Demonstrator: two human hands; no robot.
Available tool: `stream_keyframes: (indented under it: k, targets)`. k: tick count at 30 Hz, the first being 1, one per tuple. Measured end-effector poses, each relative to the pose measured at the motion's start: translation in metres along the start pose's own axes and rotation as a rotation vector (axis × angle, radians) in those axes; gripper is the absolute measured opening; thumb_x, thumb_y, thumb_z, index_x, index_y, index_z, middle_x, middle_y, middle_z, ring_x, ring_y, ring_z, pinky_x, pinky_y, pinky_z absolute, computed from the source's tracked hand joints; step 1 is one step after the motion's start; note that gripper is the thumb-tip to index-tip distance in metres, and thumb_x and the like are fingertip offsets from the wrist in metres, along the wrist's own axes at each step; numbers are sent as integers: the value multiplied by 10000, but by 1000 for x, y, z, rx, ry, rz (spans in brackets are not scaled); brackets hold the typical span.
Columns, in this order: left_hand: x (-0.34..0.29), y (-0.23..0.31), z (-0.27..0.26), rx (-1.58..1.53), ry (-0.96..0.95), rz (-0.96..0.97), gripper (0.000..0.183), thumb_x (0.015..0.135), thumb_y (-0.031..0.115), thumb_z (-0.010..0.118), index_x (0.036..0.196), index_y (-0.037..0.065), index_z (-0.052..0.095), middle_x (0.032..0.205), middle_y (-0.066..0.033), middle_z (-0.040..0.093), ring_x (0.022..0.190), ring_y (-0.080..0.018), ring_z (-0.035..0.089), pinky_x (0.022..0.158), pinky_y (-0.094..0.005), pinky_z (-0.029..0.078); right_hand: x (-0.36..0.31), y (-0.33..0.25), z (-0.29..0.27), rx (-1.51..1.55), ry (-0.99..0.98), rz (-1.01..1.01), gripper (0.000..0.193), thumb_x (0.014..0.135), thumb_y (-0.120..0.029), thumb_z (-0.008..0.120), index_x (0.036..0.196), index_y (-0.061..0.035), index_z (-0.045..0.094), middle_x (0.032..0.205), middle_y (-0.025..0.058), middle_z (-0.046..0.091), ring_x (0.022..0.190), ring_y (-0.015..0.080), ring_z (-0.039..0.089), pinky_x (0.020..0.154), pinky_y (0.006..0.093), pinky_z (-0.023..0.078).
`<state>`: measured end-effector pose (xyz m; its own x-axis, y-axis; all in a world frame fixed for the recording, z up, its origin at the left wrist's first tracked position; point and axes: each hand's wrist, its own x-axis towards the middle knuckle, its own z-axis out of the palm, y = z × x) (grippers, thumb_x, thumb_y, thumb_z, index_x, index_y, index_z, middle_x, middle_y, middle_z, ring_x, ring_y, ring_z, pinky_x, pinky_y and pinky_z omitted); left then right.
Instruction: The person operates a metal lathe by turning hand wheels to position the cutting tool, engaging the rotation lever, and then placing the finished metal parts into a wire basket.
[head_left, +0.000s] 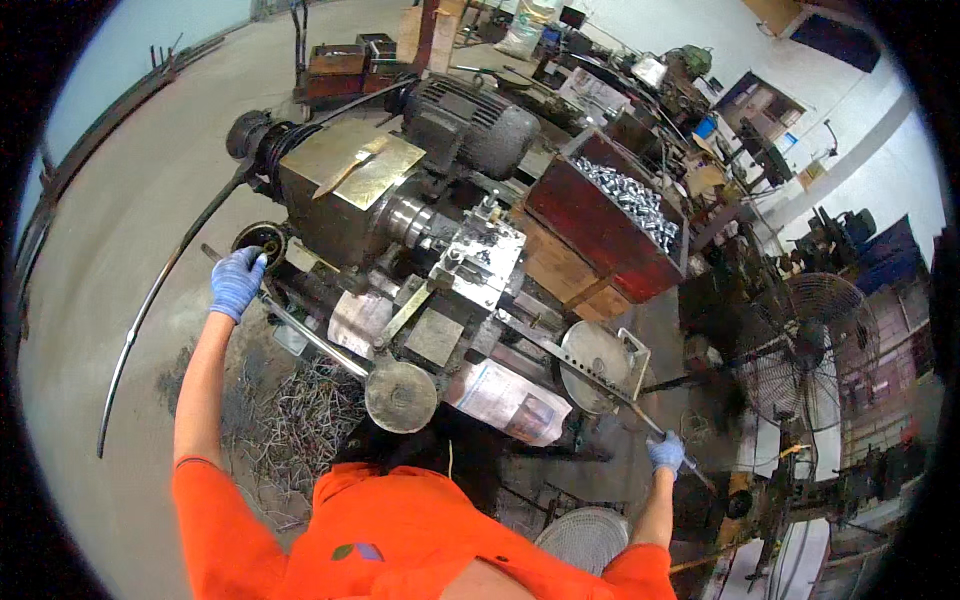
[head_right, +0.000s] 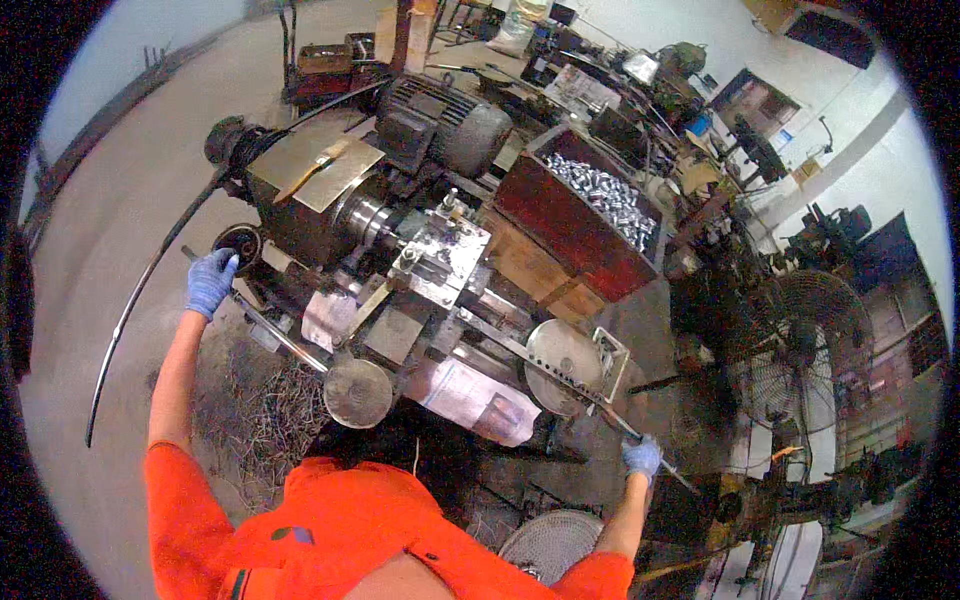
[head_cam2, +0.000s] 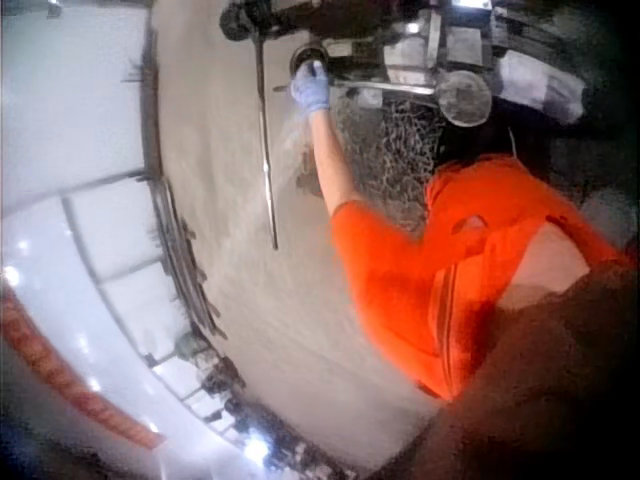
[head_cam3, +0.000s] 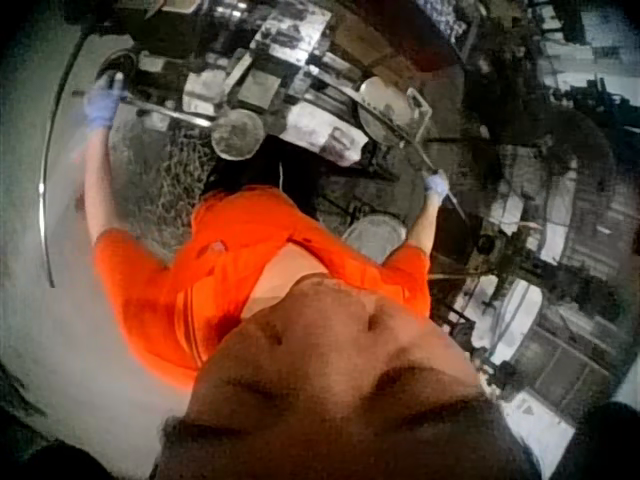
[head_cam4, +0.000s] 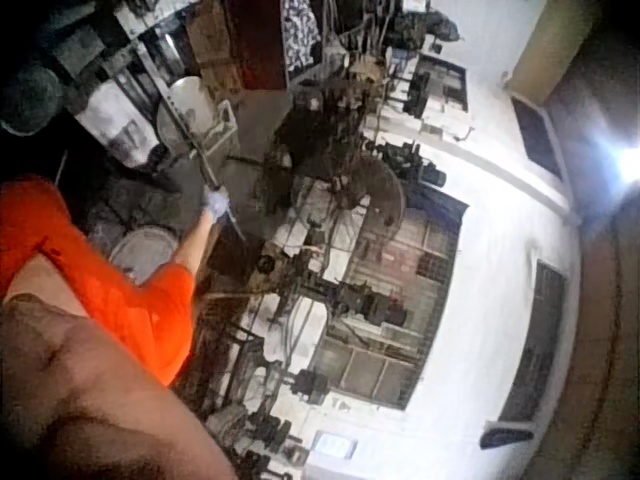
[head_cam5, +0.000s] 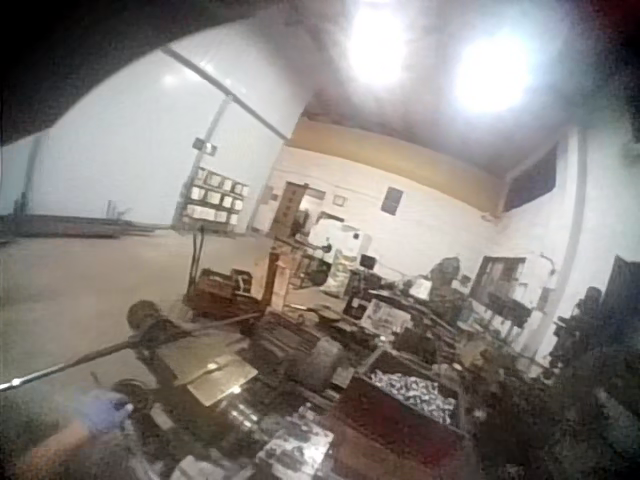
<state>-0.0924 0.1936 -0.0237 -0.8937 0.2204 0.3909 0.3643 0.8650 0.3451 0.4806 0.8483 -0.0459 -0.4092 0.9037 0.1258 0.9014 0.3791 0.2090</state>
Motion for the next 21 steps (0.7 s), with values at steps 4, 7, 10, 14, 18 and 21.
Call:
stream_keyframes:
  k: [4,7,10,14,18,21]
  targets:
    - [6,-2,29,-45,-82,-62,290,826,317,578,945,59,636,860,-156,638,792,-322,615,709,-399,484,-81,3,-8,262,34,28,371,679,-394,667,752,-36,603,735,177,627,726,361,610,661,424,480]
    - [10,9,32,-27,-17,-125,283,818,341,573,926,92,654,843,-140,644,802,-312,614,712,-409,478,-160,45,-11,131,-77,258,487,714,-480,623,800,-2,653,770,234,626,773,379,621,679,443,485]
    - [14,9,31,-64,-29,-161,281,807,348,579,926,109,666,851,-138,650,811,-315,615,721,-406,480,-225,113,11,57,-212,583,426,681,-404,653,767,13,662,792,256,620,789,393,617,720,439,488]
    - [16,-3,42,-85,-14,-186,293,800,342,583,946,102,670,870,-140,653,830,-310,618,740,-403,480,-246,122,30,41,-240,551,436,685,-374,655,836,36,645,878,265,619,878,383,606,740,429,488]
    - [16,-1,39,-96,-20,-200,306,800,344,579,954,96,670,885,-144,651,845,-309,615,748,-401,479,-246,95,5,44,-264,578,446,685,-363,661,852,49,637,907,270,616,889,386,604,757,432,487]
    - [16,5,31,-86,-27,-198,310,802,350,575,954,97,670,892,-146,649,851,-310,612,751,-403,478,-248,96,9,19,-267,595,429,671,-355,672,841,38,643,907,261,620,887,377,607,762,426,489]
